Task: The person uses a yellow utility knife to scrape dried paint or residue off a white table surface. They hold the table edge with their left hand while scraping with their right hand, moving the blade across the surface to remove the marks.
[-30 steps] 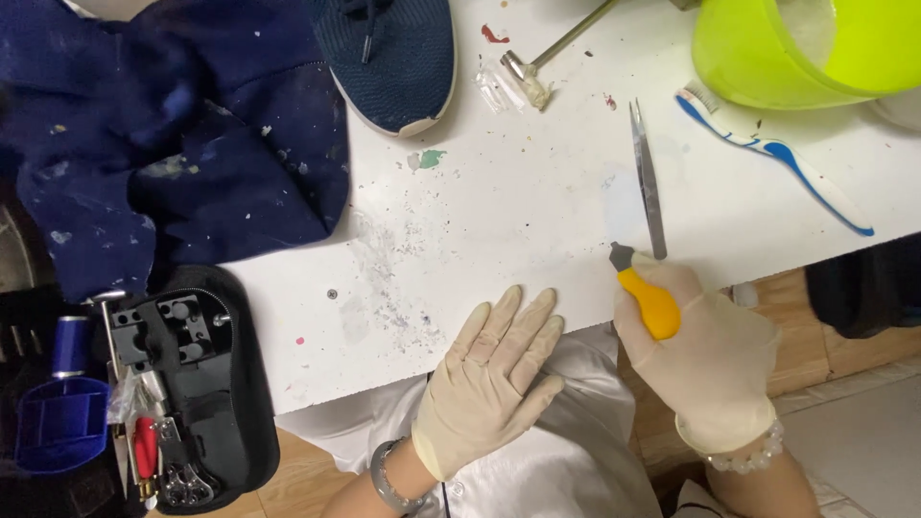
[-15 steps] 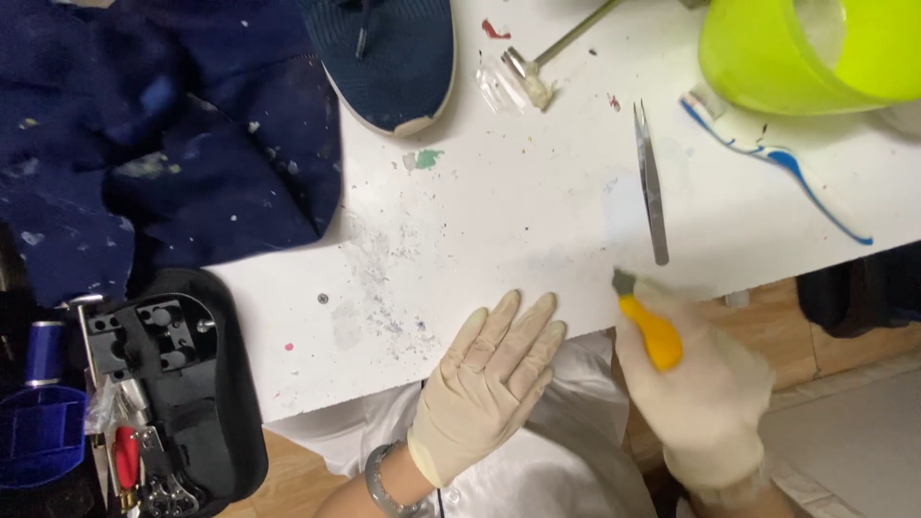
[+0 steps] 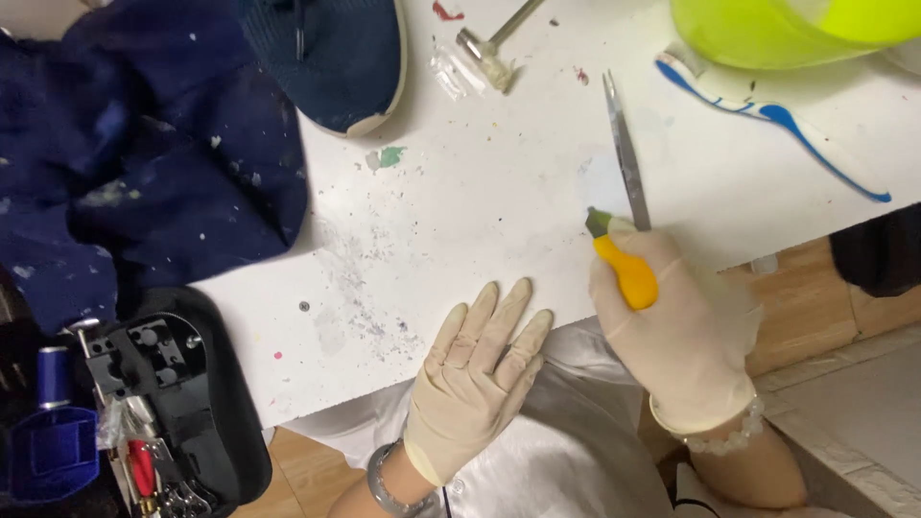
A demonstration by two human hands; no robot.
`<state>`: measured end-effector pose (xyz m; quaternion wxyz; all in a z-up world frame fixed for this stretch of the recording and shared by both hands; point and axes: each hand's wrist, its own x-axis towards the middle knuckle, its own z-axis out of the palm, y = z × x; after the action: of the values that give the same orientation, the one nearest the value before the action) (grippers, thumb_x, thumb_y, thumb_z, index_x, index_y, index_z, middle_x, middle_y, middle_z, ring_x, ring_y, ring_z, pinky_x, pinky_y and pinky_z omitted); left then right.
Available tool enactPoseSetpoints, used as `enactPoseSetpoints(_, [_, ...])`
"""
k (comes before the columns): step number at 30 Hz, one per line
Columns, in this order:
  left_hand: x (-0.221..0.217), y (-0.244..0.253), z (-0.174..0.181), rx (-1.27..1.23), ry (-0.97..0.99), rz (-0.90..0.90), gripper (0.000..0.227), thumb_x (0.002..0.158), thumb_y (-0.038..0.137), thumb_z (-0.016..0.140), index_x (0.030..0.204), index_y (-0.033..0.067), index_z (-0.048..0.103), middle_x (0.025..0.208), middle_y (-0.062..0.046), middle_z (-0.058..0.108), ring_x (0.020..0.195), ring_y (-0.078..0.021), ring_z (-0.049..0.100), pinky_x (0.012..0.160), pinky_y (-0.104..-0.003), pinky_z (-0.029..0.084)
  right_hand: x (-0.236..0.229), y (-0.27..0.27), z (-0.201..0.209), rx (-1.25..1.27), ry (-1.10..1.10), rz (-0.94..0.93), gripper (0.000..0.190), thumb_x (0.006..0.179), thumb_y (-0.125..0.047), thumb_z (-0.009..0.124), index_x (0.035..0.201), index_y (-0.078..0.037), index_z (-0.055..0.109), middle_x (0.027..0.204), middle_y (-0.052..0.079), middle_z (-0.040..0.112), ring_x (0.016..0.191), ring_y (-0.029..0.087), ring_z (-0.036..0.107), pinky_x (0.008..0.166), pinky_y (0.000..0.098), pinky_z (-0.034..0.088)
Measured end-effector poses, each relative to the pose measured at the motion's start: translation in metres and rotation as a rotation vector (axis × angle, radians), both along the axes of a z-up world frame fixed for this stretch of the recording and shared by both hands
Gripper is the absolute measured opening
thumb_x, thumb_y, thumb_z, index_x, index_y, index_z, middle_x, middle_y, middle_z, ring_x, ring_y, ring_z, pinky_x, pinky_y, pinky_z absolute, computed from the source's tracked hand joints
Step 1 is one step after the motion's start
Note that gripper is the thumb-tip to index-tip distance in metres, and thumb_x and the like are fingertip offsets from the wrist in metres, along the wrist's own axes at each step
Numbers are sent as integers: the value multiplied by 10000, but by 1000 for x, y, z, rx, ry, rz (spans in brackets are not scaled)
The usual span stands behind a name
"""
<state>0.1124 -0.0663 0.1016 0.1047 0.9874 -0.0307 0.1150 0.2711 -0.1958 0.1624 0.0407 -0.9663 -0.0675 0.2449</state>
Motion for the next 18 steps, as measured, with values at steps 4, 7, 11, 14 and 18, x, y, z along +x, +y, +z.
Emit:
enactPoseSetpoints(4, [1, -1, -3, -48, 19, 13, 534, 1082, 321, 660, 1548, 214, 424, 1582, -65, 515, 1433, -292, 568, 1173, -395, 440, -20, -29, -18, -58, -97, 28, 349, 862, -570, 574, 1166, -451, 697, 1230, -223, 730, 977, 247, 763, 789, 476, 608])
enactPoseSetpoints(7, [2, -2, -3, 1, 35, 21, 532, 1103, 350, 651, 1559, 229, 405, 1590, -43, 509, 1431, -282, 590, 1184, -383, 422, 11, 3, 8, -31, 161, 6, 459, 995, -526, 427, 1362, -347, 636, 1093, -155, 744, 459, 142, 581, 420, 274, 402])
enactPoseSetpoints(11, [2, -2, 2, -28, 46, 14, 509, 1090, 330, 646, 1544, 219, 444, 1586, -56, 506, 1432, -301, 578, 1173, -400, 439, -1, -8, -2, -93, 101, 20, 429, 984, -573, 423, 1328, -428, 634, 799, -81, 784, 679, 220, 758, 608, 380, 539])
enactPoseSetpoints(14, [3, -1, 0, -26, 33, 23, 570, 1089, 349, 666, 1569, 227, 383, 1599, -57, 498, 1442, -300, 573, 1172, -400, 456, -8, -19, -6, -45, -86, 49, 361, 883, -570, 562, 1173, -421, 718, 1235, -255, 719, 941, 188, 765, 732, 433, 614])
enactPoseSetpoints(18, [-1, -3, 0, -33, 68, 3, 539, 1087, 340, 657, 1556, 223, 419, 1591, -53, 504, 1444, -301, 565, 1188, -406, 423, 5, -2, 1, -23, 85, 7, 430, 920, -527, 463, 1268, -393, 677, 1266, -194, 681, 1029, 212, 716, 742, 450, 583])
